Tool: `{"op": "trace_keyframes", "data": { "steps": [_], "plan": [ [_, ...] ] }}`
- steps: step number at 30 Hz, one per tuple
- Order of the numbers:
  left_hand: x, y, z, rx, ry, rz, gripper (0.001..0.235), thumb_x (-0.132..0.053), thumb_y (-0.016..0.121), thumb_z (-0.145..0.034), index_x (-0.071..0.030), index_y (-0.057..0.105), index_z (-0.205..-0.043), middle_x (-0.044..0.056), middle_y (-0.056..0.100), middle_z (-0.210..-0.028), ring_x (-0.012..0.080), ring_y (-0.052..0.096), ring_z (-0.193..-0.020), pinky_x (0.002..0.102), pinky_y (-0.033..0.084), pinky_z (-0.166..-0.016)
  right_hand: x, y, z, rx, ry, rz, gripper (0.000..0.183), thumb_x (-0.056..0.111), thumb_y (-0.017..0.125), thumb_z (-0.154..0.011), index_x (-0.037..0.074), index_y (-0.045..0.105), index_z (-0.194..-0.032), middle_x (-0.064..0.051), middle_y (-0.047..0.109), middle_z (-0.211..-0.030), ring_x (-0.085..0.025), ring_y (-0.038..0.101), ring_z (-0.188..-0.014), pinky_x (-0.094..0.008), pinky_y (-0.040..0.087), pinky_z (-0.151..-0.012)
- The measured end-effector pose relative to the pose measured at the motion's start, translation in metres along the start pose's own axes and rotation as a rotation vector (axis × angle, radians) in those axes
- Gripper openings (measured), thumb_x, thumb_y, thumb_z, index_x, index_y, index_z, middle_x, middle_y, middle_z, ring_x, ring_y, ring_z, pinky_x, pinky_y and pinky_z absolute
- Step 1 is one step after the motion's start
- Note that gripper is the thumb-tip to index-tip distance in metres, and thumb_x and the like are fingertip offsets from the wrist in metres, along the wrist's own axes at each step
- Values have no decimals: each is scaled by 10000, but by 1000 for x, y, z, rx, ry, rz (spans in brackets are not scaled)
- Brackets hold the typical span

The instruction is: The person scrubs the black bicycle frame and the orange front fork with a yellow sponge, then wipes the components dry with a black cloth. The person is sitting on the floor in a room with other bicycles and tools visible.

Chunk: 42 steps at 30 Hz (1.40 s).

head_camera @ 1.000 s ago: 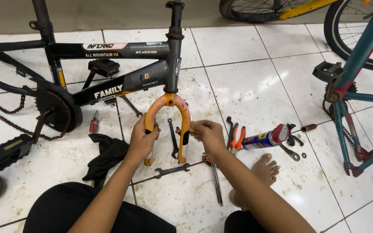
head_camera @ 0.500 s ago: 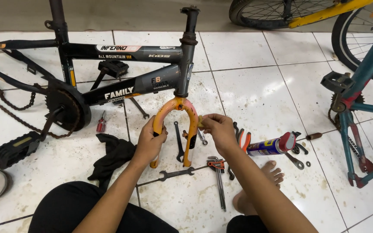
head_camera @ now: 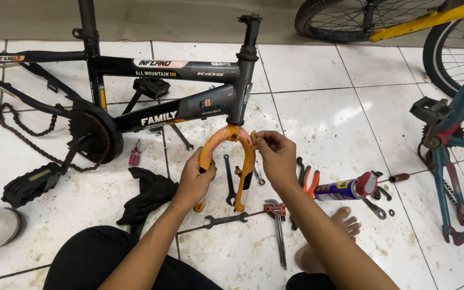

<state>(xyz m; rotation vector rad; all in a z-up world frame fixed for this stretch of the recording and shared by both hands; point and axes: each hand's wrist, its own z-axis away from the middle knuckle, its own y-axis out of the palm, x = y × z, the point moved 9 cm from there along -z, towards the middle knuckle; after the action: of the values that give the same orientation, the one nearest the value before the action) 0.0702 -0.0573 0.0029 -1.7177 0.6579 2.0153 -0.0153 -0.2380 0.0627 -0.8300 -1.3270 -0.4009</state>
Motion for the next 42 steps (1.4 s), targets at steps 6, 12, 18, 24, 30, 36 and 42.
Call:
{"op": "trace_keyframes", "data": {
  "steps": [6,12,18,24,30,36,42],
  "plan": [
    [-2,1,2,0,-20,8,214,114,482,-732,-54,519,-860,34,502,-707,194,551,-772,327,470,-672,-55,-8,6,-86,306,26,185,88,628,-852,-22,766,-907,-141,692,-767,-189,632,-745,-303,515,-715],
    [-5,1,1,4,-8,13,215,111,482,-735,-62,515,-860,23,493,-704,187,543,-760,323,468,-662,48,14,6,40,-244,55,141,-17,636,-924,-34,740,-1018,-150,726,-825,-192,677,-812,-347,560,-770],
    [-12,1,3,12,-3,22,210,102,473,-737,-66,511,-857,21,487,-708,183,533,-760,317,461,-673,-1,-3,-1,-13,-97,133,145,43,668,-894,7,768,-991,-105,730,-823,-180,675,-820,-355,559,-776],
    [-13,1,5,4,9,27,207,100,469,-732,-57,517,-859,25,481,-708,186,531,-754,317,459,-674,-43,-10,8,-78,95,213,182,70,654,-822,34,787,-941,-115,743,-762,-184,687,-755,-354,530,-719],
    [-9,1,2,13,11,32,200,93,471,-752,-51,539,-873,28,513,-718,181,539,-745,309,451,-670,56,15,5,35,-393,142,115,-38,683,-895,-2,762,-969,-126,725,-847,-217,714,-798,-339,570,-766],
    [-15,0,5,-8,25,67,193,91,464,-751,-47,527,-871,32,495,-716,188,523,-724,313,440,-654,-20,-9,1,-52,-156,144,70,38,683,-886,1,719,-933,-112,677,-765,-169,630,-746,-359,530,-704],
    [0,6,4,-4,21,139,227,97,454,-733,-35,536,-898,49,475,-712,198,489,-705,328,437,-640,5,-3,-1,-27,-227,163,76,-13,674,-884,13,728,-930,-95,666,-726,-159,635,-731,-339,531,-720]
  ]
}}
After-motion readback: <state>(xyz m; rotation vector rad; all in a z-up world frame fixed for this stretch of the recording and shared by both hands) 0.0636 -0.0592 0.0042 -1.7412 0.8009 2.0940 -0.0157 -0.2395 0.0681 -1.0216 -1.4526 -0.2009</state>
